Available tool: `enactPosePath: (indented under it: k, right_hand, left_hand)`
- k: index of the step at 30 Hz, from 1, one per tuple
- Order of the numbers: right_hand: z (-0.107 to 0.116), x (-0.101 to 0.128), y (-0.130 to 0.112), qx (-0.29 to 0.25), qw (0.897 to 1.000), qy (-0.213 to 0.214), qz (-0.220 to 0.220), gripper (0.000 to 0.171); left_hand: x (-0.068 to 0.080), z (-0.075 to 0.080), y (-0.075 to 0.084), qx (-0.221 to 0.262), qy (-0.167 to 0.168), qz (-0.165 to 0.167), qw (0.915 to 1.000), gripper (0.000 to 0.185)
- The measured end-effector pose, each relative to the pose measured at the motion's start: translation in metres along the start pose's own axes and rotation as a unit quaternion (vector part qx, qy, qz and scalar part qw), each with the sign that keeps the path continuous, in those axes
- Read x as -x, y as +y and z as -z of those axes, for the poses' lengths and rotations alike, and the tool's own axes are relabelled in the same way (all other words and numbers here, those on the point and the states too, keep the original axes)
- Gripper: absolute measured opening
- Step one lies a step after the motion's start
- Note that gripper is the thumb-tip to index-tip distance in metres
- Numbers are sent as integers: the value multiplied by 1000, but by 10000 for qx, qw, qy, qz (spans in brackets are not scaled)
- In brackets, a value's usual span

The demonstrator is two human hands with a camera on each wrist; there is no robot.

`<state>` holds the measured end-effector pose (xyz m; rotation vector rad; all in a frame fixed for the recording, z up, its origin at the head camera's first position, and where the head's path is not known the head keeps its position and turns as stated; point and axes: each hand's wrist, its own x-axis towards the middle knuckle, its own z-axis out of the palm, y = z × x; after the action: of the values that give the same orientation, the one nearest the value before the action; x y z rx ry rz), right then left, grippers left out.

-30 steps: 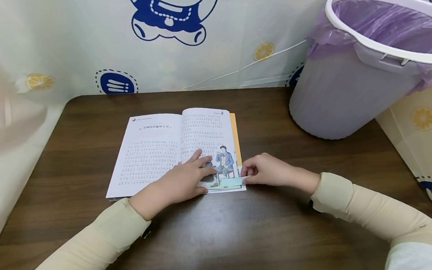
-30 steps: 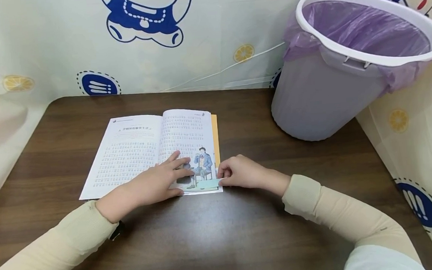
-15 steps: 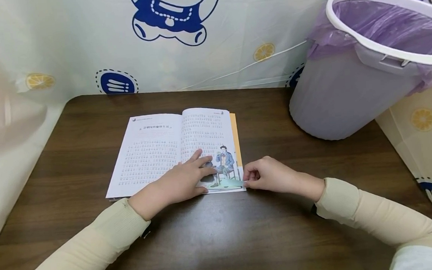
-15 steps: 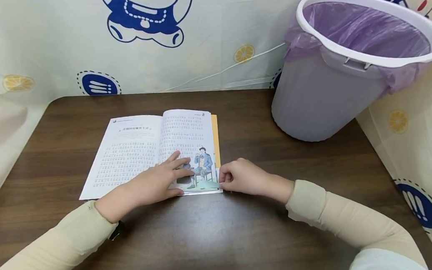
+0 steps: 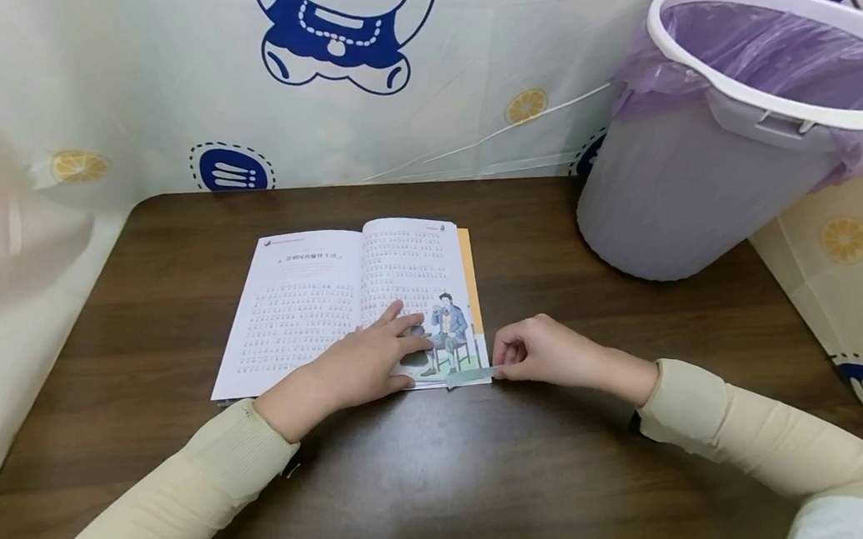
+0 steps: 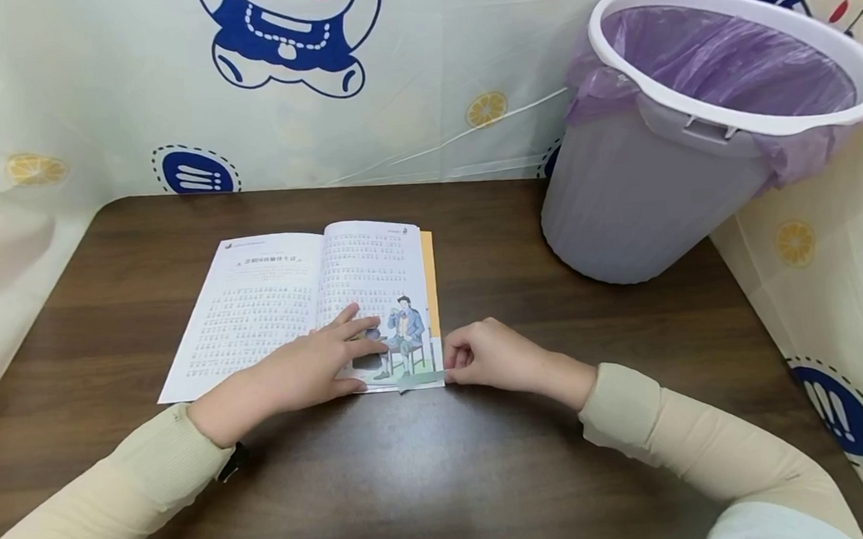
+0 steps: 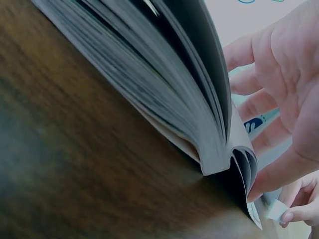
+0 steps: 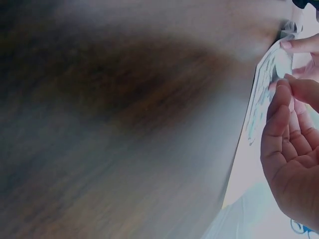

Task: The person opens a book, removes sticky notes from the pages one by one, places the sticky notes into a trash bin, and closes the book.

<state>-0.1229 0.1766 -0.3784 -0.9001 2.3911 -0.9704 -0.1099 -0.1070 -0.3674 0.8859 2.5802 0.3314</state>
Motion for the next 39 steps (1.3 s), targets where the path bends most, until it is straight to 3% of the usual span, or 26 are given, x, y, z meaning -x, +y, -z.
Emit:
enactPosePath:
  k: [9, 18, 28, 39]
  right_hand:
    - [19, -1, 5, -486, 9970, 260, -539, 9]
    - [35, -3, 0, -624, 9939, 343, -846, 6]
    - [70, 5, -17, -89, 9939, 912, -613, 3]
    - [121, 20, -50, 731, 9818, 1691, -458, 7]
  left_hand:
    - [0, 4, -2, 28, 21, -69, 10000, 53]
    - [0, 3, -2, 53, 52, -108, 9999, 52]
    - [6, -1, -2, 190, 22, -45, 9998, 52]
    - [6, -3, -3, 206, 173, -133, 9996, 50]
